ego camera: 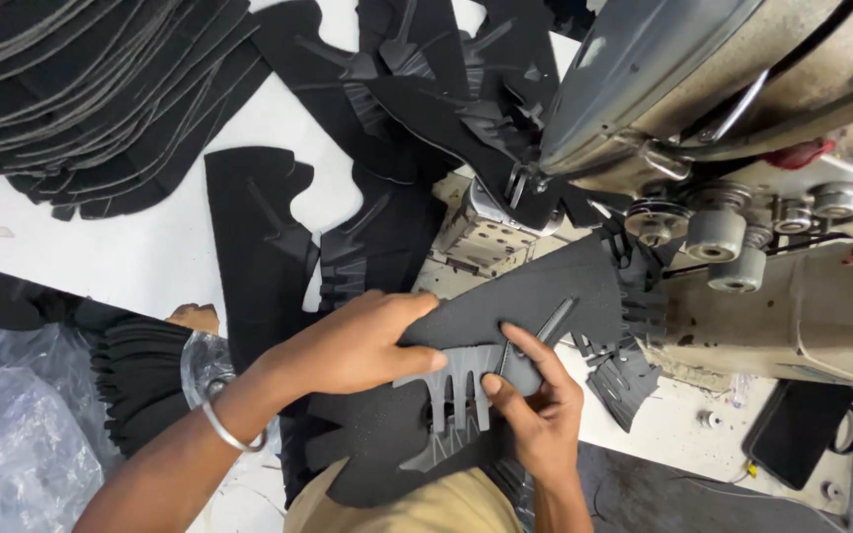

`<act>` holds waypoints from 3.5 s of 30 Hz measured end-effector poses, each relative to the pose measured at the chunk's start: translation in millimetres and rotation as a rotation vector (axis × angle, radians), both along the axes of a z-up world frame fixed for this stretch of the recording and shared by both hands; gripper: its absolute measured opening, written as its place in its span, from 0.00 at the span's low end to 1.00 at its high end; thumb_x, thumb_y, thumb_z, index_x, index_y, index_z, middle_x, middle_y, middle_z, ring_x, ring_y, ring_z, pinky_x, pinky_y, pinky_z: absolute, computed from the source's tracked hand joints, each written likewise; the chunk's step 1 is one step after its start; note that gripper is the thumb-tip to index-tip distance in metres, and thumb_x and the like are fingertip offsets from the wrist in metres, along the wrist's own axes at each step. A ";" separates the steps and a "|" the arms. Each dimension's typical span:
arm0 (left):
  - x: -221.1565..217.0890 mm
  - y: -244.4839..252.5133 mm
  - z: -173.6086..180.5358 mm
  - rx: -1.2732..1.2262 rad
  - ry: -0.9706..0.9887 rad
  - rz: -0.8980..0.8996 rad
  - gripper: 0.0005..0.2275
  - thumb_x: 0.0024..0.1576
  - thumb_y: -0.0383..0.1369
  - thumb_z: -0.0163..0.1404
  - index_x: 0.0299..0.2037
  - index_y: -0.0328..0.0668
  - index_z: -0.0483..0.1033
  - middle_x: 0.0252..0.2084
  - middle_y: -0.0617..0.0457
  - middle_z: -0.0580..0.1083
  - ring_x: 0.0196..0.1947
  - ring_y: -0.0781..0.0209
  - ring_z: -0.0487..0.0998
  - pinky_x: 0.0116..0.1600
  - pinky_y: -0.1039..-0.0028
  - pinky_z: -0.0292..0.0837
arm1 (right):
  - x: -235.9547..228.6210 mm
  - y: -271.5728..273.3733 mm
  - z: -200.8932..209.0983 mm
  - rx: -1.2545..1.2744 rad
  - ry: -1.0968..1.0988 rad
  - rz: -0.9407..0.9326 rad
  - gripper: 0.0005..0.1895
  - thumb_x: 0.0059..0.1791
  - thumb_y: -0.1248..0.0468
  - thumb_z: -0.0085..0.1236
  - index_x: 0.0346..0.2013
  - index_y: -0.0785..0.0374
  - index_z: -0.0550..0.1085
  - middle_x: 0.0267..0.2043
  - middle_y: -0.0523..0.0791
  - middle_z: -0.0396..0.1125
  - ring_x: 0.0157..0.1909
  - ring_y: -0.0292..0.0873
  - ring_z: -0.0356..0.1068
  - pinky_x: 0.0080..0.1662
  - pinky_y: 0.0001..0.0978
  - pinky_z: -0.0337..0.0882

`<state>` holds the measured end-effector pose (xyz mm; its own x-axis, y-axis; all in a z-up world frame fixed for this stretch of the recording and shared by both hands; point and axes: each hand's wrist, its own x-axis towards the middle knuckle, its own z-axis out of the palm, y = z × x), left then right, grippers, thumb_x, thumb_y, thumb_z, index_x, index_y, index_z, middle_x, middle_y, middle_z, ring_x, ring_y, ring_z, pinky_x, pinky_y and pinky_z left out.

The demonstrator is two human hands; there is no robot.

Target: Stitching together black shoe upper components using an industrial sewing machine.

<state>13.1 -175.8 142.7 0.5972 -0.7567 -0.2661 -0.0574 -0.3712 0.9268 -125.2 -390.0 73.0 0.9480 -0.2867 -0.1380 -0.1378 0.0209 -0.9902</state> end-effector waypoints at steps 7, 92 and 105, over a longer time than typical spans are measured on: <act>-17.2 -33.2 20.6 0.214 -0.435 0.091 0.30 0.53 0.39 0.60 0.61 0.34 0.61 0.37 0.38 0.78 0.36 0.39 0.81 0.36 0.55 0.74 | -0.6 -3.4 -2.7 -0.014 0.038 -0.071 0.30 0.44 0.75 0.64 0.62 0.68 0.72 0.36 0.40 0.71 0.31 0.29 0.64 0.33 0.20 0.64; 50.1 -35.0 36.1 -0.156 -0.990 0.255 0.11 0.57 0.32 0.58 0.48 0.36 0.79 0.42 0.51 0.73 0.43 0.55 0.71 0.48 0.64 0.62 | 93.8 6.2 21.4 0.014 -0.156 -0.188 0.05 0.51 0.70 0.60 0.39 0.70 0.78 0.27 0.42 0.70 0.28 0.31 0.67 0.32 0.23 0.68; 43.0 -47.4 31.3 -0.165 -1.008 0.165 0.11 0.54 0.29 0.58 0.45 0.32 0.80 0.37 0.50 0.75 0.40 0.53 0.74 0.46 0.64 0.68 | 97.7 8.0 16.4 0.145 -0.235 -0.197 0.09 0.51 0.71 0.61 0.45 0.72 0.79 0.26 0.42 0.70 0.25 0.32 0.67 0.26 0.23 0.64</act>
<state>56.1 -223.2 174.0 0.5854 -0.6268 0.5143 -0.7947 -0.3180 0.5170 -27.5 -381.9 89.4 0.8869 -0.4612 0.0253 0.1150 0.1674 -0.9792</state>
